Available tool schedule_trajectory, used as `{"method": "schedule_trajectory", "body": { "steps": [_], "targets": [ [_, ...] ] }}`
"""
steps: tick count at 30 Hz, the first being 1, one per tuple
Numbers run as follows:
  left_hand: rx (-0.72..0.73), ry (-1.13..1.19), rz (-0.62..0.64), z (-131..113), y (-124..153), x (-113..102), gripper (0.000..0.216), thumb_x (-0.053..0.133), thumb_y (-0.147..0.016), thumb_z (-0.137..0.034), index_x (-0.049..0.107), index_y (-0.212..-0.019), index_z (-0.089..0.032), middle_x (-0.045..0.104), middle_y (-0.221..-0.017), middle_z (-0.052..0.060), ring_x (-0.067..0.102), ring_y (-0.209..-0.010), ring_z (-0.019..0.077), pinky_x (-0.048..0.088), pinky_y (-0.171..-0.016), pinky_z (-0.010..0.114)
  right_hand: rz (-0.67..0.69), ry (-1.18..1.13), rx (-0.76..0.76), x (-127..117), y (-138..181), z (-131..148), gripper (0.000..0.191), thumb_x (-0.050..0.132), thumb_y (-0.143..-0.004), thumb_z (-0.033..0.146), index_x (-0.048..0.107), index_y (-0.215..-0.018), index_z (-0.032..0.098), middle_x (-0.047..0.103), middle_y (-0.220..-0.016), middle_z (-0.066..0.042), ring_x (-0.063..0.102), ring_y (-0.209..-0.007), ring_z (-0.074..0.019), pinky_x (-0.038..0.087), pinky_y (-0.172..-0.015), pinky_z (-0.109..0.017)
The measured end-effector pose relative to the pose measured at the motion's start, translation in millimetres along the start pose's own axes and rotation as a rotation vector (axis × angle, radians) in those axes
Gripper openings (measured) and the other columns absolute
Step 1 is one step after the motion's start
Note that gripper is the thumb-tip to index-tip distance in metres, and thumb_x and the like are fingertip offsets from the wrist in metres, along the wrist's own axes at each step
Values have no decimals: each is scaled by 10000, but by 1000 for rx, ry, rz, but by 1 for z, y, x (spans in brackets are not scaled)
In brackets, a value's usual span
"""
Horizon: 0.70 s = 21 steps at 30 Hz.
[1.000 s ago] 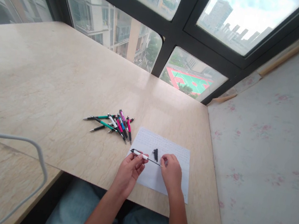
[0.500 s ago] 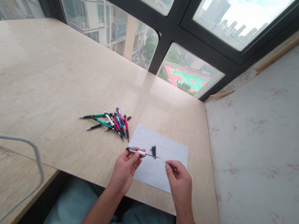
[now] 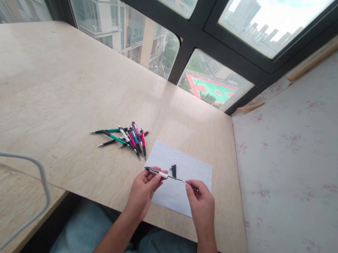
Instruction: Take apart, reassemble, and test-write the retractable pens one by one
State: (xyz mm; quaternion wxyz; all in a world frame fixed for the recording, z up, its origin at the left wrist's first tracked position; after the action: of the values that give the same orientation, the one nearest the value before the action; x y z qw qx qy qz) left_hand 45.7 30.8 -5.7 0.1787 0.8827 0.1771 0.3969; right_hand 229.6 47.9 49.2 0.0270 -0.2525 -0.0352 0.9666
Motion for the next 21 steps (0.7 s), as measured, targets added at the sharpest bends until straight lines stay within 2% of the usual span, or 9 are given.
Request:
{"method": "schedule_trajectory", "body": {
  "steps": [7,16,21],
  "targets": [
    [18,27,-7,-2,-2,-2,289,790,-696,-215,644,-937,-155,740,-966,86,673,-861,144,484,-779,246,-3,-2,33,-8,2,-6,212,596,-859,374,691,-902,189,700,-906,-77,646,-843,-217,527,-737,-335],
    [-7,29,6,5,-1,2,282,798,-690,-233,654,-919,-153,738,-956,82,670,-850,143,484,-768,243,40,-25,44,6,2,-7,209,597,-859,372,693,-887,189,702,-894,-68,646,-831,-211,520,-734,-326],
    [1,46,-6,3,-3,0,264,785,-708,-217,658,-927,-142,735,-959,79,662,-829,121,481,-749,217,22,-32,70,-2,4,-10,203,593,-858,365,685,-893,187,693,-893,-66,637,-831,-211,513,-752,-331]
  ]
}}
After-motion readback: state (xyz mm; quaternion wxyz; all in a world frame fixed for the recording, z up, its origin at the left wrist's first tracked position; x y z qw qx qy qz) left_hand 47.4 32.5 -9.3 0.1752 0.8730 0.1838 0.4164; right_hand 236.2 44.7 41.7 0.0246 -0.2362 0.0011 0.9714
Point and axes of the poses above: each hand's wrist, its own y-axis away from the middle knuckle, its own x-axis out of the palm, z = x × y, the point moved 6 cm from there along -y, towards the middle knuckle
